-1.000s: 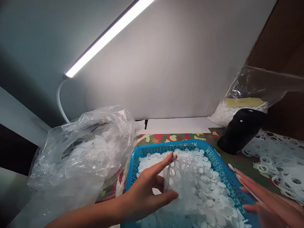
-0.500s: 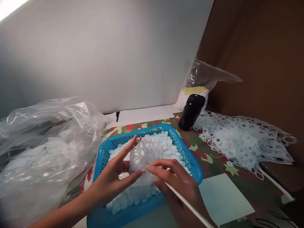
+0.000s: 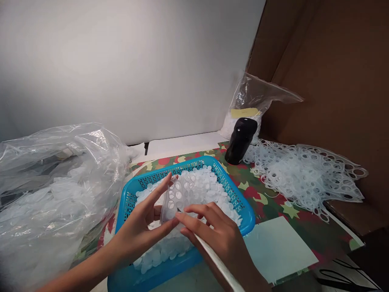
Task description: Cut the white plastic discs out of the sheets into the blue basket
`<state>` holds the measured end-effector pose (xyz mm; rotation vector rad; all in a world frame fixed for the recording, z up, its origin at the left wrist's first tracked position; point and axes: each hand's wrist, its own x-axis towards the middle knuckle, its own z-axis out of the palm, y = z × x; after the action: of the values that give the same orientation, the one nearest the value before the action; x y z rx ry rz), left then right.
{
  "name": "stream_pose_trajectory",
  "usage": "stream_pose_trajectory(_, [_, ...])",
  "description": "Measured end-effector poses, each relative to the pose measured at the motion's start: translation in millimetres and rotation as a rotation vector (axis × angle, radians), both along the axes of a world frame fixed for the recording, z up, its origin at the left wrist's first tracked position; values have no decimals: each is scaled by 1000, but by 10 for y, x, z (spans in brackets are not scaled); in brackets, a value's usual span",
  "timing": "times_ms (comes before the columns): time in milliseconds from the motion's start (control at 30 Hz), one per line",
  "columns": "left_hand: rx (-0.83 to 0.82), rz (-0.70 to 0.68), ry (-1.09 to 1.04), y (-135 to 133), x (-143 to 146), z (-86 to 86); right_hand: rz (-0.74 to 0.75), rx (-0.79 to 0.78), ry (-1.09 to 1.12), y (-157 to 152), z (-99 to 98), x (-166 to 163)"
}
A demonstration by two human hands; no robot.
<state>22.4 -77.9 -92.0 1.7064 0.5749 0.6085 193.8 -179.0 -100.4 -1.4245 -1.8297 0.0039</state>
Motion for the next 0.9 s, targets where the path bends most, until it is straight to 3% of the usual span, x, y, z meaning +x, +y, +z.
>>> stream_pose_trajectory(267, [110, -56, 12, -34, -13, 14, -25, 68, -152, 94, -1, -92])
stream_pose_trajectory(500, [97, -24, 87, 0, -15, -9, 33, 104, -30, 52, -20, -35])
stream_pose_trajectory(900, [105, -71, 133, 10, -4, 42, -357, 216, 128, -128, -13, 108])
